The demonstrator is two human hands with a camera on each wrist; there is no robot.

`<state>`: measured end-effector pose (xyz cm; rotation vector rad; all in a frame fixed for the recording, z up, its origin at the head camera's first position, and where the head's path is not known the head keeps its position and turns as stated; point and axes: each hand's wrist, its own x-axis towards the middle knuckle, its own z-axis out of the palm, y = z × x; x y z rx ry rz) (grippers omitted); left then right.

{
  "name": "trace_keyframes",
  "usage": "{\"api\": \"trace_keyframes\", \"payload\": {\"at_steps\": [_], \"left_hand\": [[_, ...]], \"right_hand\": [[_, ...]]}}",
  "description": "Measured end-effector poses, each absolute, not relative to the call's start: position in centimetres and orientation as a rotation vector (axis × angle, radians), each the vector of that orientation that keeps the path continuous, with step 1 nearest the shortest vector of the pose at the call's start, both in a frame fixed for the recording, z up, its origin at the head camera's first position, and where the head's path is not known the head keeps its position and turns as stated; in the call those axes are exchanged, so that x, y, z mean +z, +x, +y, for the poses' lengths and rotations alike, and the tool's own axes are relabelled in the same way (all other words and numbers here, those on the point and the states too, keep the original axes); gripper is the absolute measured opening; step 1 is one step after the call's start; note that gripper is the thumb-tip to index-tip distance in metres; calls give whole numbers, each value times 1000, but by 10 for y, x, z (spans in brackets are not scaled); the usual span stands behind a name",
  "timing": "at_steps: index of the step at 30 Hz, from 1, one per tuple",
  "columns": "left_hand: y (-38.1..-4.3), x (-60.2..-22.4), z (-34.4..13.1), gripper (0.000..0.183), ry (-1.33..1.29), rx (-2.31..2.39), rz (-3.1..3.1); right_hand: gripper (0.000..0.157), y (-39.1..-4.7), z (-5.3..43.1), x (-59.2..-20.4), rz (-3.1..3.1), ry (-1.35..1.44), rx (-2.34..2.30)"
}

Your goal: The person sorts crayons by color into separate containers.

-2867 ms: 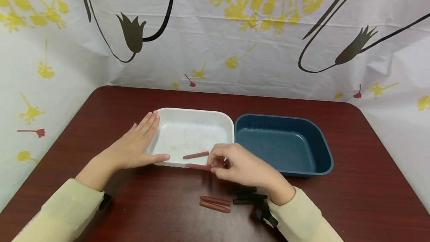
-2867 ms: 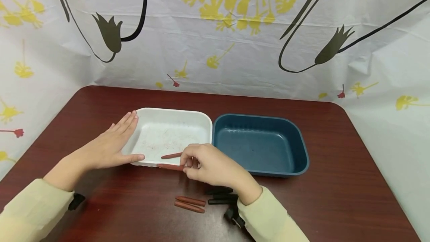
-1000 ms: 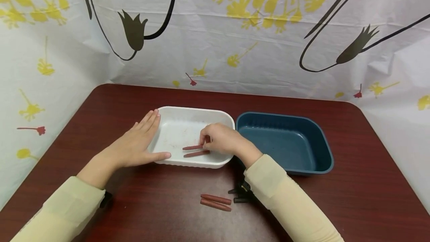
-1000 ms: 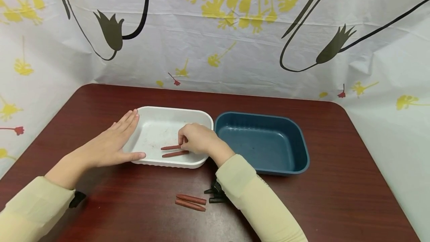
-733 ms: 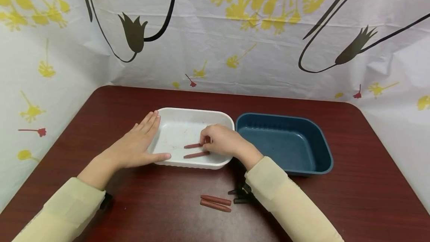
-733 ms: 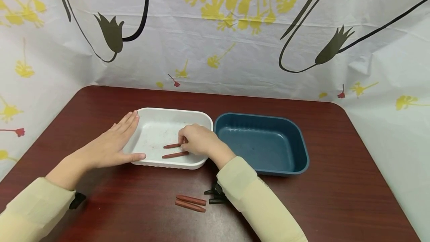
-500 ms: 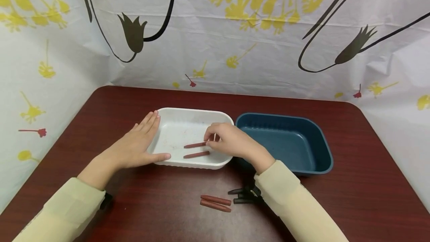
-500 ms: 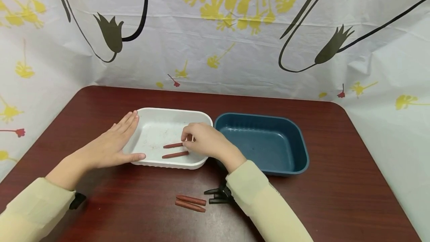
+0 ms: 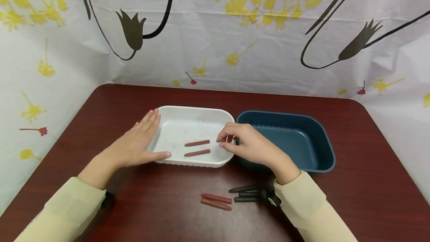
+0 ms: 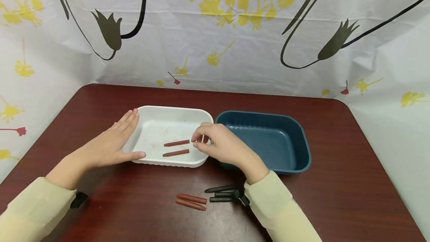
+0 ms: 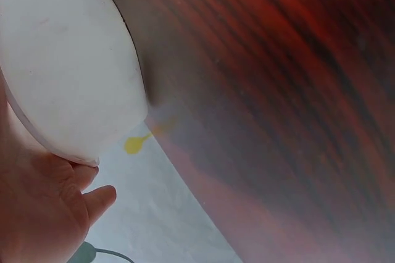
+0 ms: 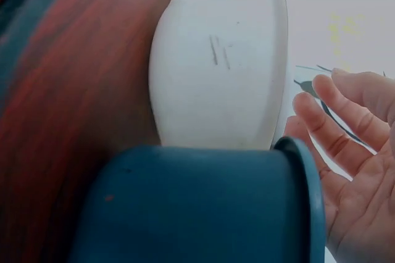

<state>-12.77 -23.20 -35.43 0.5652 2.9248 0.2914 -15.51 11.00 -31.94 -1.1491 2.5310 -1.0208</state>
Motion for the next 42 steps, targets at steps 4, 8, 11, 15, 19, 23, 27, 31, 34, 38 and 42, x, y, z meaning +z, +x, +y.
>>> {"api": "trace_keyframes", "payload": {"at_steps": [4, 8, 11, 15, 19, 23, 27, 31, 34, 38, 42], "left_hand": [[-128, -353, -232, 119, 560, 288, 2921], [-129, -353, -231, 118, 562, 286, 2922], [-130, -354, -230, 118, 564, 289, 2920], [-130, -355, -230, 118, 566, 296, 2919], [-130, -354, -230, 119, 560, 296, 2920], [-130, -354, -231, 119, 557, 292, 2921], [-130, -353, -231, 119, 558, 303, 2921], [-128, -355, -232, 119, 549, 306, 2917], [-127, -357, -233, 119, 551, 312, 2924], [-129, -357, -232, 118, 555, 315, 2931], [-130, -356, -233, 118, 546, 308, 2919]], "right_hand": [[7, -149, 119, -322, 2536, -1177, -1043], [6, -140, 127, -323, 2539, -1190, -1054], [8, -133, 132, -324, 2519, -1196, -1072], [11, -123, 136, -328, 2489, -1238, -1086], [11, -114, 138, -331, 2477, -1252, -1024], [7, -106, 137, -333, 2488, -1269, -931], [8, -98, 132, -337, 2501, -1280, -867], [7, -93, 125, -343, 2492, -1273, -774], [6, -91, 119, -346, 2483, -1265, -695], [4, -90, 113, -349, 2474, -1248, -616], [3, -92, 108, -353, 2449, -1239, -556]]}}
